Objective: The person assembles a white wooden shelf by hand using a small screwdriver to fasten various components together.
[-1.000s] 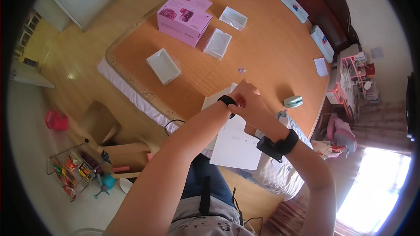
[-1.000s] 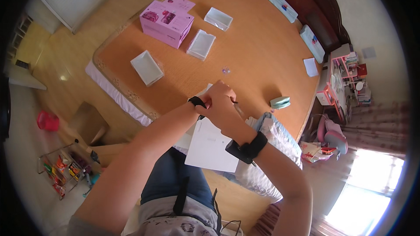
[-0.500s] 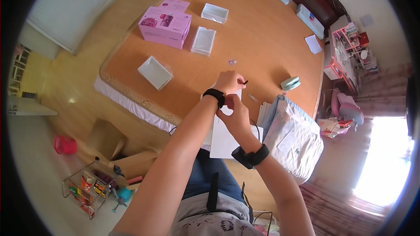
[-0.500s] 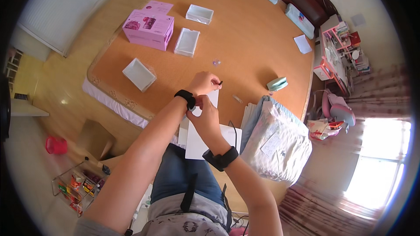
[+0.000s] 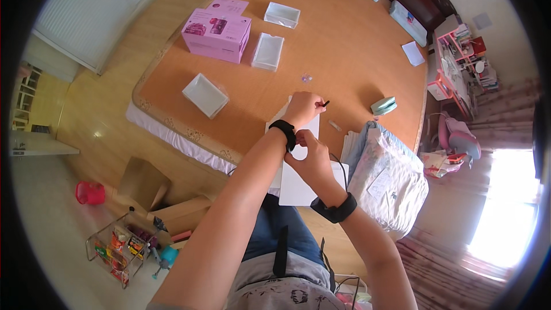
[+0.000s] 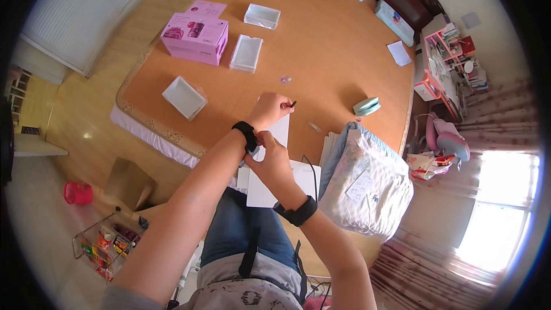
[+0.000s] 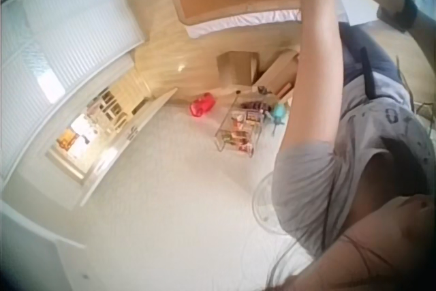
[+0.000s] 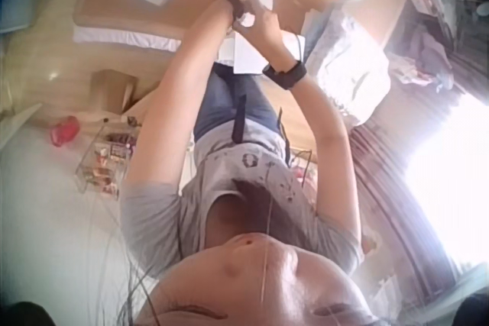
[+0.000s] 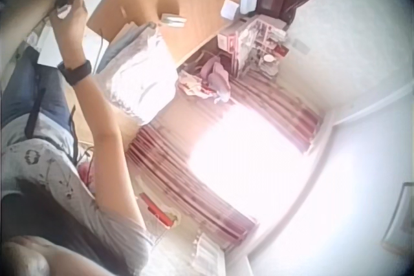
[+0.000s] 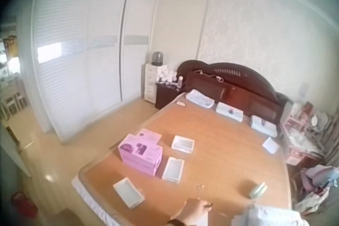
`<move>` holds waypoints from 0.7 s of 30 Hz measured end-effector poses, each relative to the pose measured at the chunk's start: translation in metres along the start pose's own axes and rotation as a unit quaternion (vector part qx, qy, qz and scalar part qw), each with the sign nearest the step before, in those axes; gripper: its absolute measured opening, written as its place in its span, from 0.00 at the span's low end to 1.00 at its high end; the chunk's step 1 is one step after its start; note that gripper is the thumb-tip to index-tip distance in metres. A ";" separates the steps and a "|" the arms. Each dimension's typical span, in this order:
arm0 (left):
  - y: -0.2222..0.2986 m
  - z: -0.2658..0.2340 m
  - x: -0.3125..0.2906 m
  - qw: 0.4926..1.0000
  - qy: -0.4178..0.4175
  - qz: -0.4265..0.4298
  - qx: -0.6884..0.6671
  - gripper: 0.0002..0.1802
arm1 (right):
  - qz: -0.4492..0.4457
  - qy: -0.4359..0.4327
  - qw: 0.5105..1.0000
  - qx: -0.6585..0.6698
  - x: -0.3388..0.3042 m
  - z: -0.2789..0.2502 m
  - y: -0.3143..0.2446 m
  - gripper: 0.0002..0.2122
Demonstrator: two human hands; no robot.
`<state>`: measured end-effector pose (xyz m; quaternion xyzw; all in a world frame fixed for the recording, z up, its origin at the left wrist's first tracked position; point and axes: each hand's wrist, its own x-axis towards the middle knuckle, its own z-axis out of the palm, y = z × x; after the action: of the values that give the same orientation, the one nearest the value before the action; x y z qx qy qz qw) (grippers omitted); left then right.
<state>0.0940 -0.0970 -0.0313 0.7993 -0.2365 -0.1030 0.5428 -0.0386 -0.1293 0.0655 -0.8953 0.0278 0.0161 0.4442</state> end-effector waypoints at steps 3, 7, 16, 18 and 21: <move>-0.006 0.010 -0.001 0.990 0.009 -0.057 -0.127 0.08 | 0.052 -0.033 0.998 0.027 0.000 -0.002 0.010 0.20; 0.006 0.014 0.000 0.998 -0.010 -0.043 -0.033 0.09 | 0.020 -0.118 0.992 -0.050 0.009 -0.030 0.010 0.19; 0.016 0.016 0.001 0.969 -0.040 0.019 0.243 0.08 | -0.007 -0.259 0.789 -0.557 0.075 -0.011 -0.063 0.10; 0.021 0.015 0.000 0.971 -0.042 0.075 0.224 0.08 | 0.024 -0.218 0.792 -0.570 0.078 -0.004 -0.063 0.08; 0.021 0.005 -0.006 0.967 -0.023 0.101 0.234 0.09 | -0.056 -0.140 0.821 -0.551 0.068 -0.002 -0.072 0.04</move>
<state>0.0812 -0.1049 -0.0146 0.8733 -0.3460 -0.0080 0.3430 0.0342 -0.0904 0.1201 -0.9790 -0.0981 0.1287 -0.1242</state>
